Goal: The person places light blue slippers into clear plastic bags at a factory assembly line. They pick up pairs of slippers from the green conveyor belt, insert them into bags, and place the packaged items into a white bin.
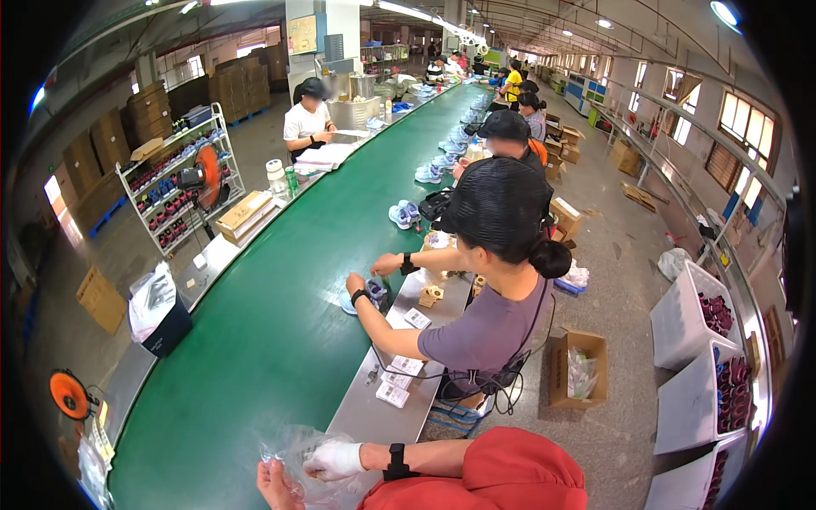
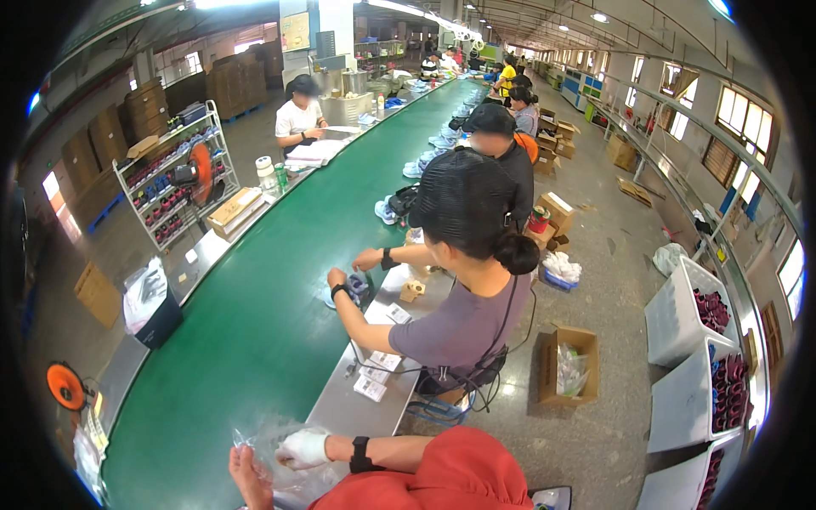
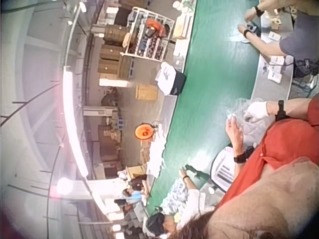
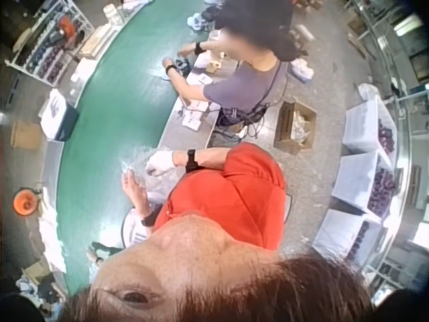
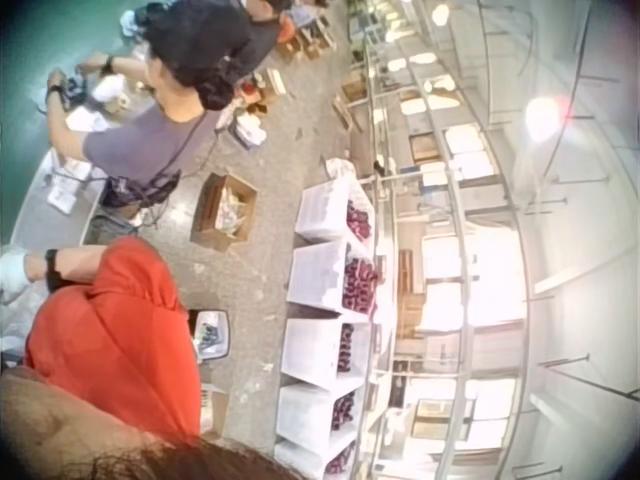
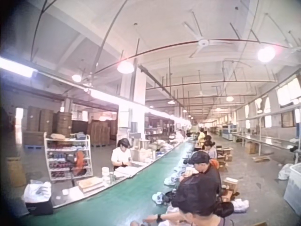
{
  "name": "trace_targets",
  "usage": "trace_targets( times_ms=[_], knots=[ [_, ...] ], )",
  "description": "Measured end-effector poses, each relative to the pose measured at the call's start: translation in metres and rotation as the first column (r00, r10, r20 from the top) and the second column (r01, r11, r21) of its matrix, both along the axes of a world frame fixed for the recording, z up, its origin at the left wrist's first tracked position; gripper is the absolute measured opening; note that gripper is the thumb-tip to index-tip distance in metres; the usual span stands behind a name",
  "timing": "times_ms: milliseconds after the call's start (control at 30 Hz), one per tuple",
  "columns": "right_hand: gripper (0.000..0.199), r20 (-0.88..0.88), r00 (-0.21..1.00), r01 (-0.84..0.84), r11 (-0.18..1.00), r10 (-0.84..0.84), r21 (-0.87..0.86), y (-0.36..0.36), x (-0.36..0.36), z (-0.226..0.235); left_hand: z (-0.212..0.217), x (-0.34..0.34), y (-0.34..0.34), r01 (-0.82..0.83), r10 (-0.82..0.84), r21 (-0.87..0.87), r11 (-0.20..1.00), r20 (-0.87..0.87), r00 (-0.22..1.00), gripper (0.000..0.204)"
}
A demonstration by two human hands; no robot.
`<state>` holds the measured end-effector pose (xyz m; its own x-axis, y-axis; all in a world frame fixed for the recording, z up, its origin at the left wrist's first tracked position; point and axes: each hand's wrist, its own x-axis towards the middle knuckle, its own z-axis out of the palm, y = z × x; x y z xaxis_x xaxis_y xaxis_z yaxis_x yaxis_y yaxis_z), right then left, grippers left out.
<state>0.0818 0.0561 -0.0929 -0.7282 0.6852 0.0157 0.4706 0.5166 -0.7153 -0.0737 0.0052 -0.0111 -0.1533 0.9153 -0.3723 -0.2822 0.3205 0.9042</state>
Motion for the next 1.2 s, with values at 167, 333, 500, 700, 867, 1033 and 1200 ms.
trace_targets(
  times_ms=[167, 333, 500, 700, 867, 1033, 1200],
  knots=[
    [0.015, -0.041, 0.999, -0.002, 0.999, 0.004, 0.041, -0.002, 0.000, 0.001, -0.003, -0.001, 0.000, 0.010, -0.010, -0.024, 1.000, -0.015, 1.000, 0.015],
    [0.012, -0.071, 0.997, 0.035, 0.997, -0.030, 0.071, -0.007, 0.003, 0.012, -0.015, -0.002, 0.001, 0.012, -0.013, -0.017, 1.000, -0.054, 0.998, 0.016],
    [0.017, 0.011, 1.000, -0.012, 0.998, 0.011, 0.055, -0.009, -0.001, 0.009, -0.022, -0.002, 0.001, -0.016, 0.016, 0.035, 0.999, 0.000, 1.000, 0.009],
    [0.018, 0.089, 0.996, -0.021, 0.997, 0.015, 0.074, -0.003, -0.015, -0.043, -0.043, 0.020, -0.001, 0.020, -0.025, 0.154, 0.988, 0.031, 0.999, 0.006],
    [0.021, 0.009, 1.000, -0.006, 1.000, 0.005, 0.030, -0.004, -0.009, -0.041, -0.039, 0.028, -0.006, 0.112, -0.115, 0.098, 0.989, 0.032, 0.993, 0.006],
    [0.020, -0.023, 1.000, 0.007, 0.998, -0.009, -0.070, -0.006, -0.001, -0.011, -0.038, 0.019, -0.007, 0.261, -0.264, 0.049, 0.964, 0.070, 0.962, 0.006],
    [0.020, -0.075, 0.996, 0.038, 0.996, -0.044, -0.086, 0.000, -0.004, -0.025, -0.043, 0.021, -0.008, 0.290, -0.291, 0.063, 0.955, 0.009, 0.957, 0.007]
  ],
)
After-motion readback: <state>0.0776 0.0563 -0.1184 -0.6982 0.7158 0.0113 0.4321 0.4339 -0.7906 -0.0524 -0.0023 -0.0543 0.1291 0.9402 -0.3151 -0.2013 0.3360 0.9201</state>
